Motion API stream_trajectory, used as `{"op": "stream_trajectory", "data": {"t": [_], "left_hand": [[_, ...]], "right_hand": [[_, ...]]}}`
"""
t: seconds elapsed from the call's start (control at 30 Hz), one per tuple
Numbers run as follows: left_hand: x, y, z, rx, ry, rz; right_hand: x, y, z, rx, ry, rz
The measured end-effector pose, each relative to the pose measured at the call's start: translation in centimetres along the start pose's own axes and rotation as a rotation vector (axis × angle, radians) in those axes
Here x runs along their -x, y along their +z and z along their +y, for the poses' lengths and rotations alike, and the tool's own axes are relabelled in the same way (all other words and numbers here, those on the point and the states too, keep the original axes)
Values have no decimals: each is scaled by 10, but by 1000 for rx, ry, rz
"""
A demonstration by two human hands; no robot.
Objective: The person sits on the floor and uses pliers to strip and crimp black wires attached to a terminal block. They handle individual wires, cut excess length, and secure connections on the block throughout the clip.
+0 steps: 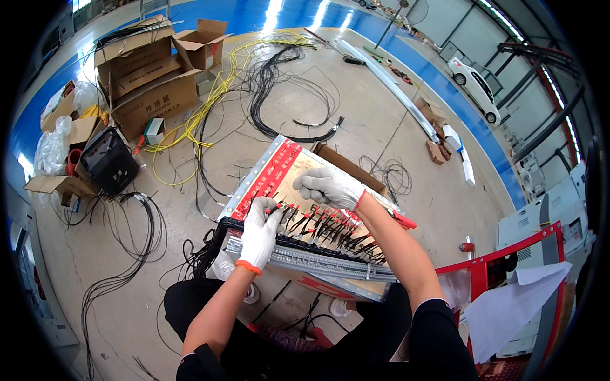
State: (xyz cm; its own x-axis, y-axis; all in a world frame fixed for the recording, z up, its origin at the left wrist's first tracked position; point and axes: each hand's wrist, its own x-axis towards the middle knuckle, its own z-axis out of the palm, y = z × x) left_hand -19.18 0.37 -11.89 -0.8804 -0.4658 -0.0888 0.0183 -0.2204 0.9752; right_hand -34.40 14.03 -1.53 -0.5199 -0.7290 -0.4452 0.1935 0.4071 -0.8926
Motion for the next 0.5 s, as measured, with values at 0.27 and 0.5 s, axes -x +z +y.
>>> {"op": "stream_trajectory", "data": {"t": [0.27,0.5], "left_hand": [[1,-1,0,-16,29,29],[0,0,-4,9,23,24]], "right_hand": [[-12,7,-1,121,-41,-57],[-18,4,5,209,-60,-69]]}}
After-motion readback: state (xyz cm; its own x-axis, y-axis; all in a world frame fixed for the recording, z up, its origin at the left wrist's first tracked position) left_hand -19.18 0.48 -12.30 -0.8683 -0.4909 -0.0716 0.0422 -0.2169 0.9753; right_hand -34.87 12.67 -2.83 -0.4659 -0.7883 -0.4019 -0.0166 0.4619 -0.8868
